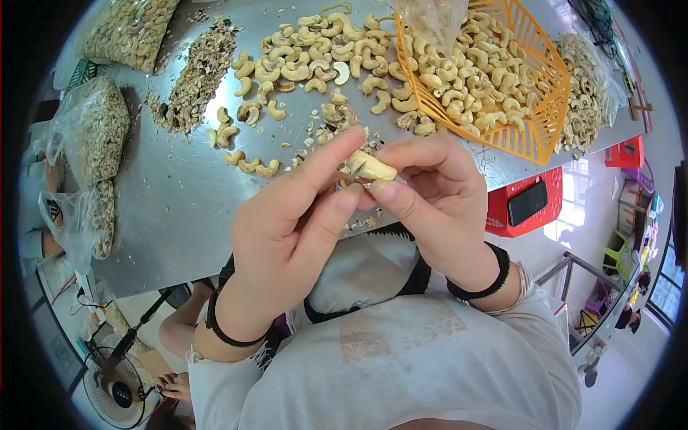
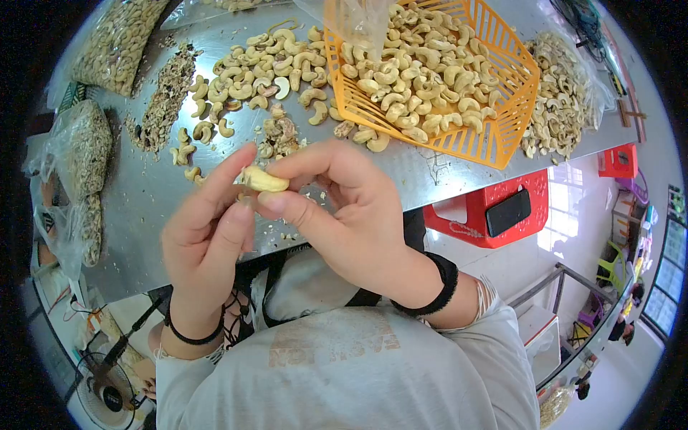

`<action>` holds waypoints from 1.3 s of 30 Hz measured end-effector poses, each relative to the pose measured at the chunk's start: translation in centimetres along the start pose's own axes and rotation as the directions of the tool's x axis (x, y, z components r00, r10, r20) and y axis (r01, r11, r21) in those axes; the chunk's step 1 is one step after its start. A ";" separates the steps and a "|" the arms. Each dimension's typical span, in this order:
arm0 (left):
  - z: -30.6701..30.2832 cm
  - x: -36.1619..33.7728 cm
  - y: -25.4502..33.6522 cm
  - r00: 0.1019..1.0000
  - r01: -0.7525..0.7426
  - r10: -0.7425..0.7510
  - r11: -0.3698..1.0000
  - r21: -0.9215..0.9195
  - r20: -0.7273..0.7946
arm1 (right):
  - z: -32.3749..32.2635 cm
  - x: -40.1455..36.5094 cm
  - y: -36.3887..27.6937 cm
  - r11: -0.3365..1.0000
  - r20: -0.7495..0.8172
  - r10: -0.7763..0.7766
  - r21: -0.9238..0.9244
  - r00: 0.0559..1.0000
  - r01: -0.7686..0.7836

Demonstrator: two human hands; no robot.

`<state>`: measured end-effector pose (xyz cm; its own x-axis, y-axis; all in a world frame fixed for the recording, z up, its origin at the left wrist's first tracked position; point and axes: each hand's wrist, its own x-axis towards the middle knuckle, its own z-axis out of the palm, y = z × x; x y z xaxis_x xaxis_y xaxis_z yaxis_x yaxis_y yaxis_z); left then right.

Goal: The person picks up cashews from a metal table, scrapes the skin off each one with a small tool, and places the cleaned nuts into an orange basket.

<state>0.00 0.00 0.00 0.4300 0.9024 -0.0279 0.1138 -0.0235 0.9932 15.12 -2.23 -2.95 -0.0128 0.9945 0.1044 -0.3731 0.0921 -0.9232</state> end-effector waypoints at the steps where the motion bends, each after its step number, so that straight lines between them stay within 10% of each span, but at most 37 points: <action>1: 0.0 0.0 0.0 1.000 -0.013 0.013 1.000 0.019 0.012 | 0.1 0.0 0.0 0.999 -0.008 0.019 0.042 1.000 -0.019; 12: -0.8 0.1 -0.1 0.981 0.178 -0.149 0.942 -0.284 0.121 | -0.6 0.4 0.0 0.997 0.005 -0.046 0.055 0.999 0.045; 21: -3.2 0.8 -0.4 0.966 0.179 -0.185 0.983 -0.050 -0.181 | -5.7 3.3 -3.3 0.748 -0.342 -0.551 -0.607 0.762 0.268; 29: -0.7 1.8 -3.0 0.999 -0.049 0.021 0.601 0.798 0.045 | -2.9 1.5 -2.0 0.896 -0.304 -0.364 -0.374 0.880 0.241; 34: -0.5 2.2 -3.7 0.999 -0.014 -0.029 0.545 0.838 0.035 | -1.7 0.4 -1.2 0.941 -0.161 -0.105 -0.336 0.981 0.045; 37: -0.9 2.2 -3.8 0.996 -0.080 0.089 0.768 0.636 0.017 | -1.7 0.2 -0.2 0.932 -0.058 -0.074 -0.361 0.996 0.048; 39: -0.7 1.8 -2.5 0.992 0.128 -0.120 0.959 0.254 -0.050 | -1.4 0.1 0.4 0.937 -0.049 -0.005 -0.349 0.999 -0.012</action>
<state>-0.12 2.02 -2.44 0.3679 0.9191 -0.1407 0.3918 -0.0160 0.9199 16.25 -2.06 -3.84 0.0346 0.9952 0.0911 -0.0257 0.0920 -0.9954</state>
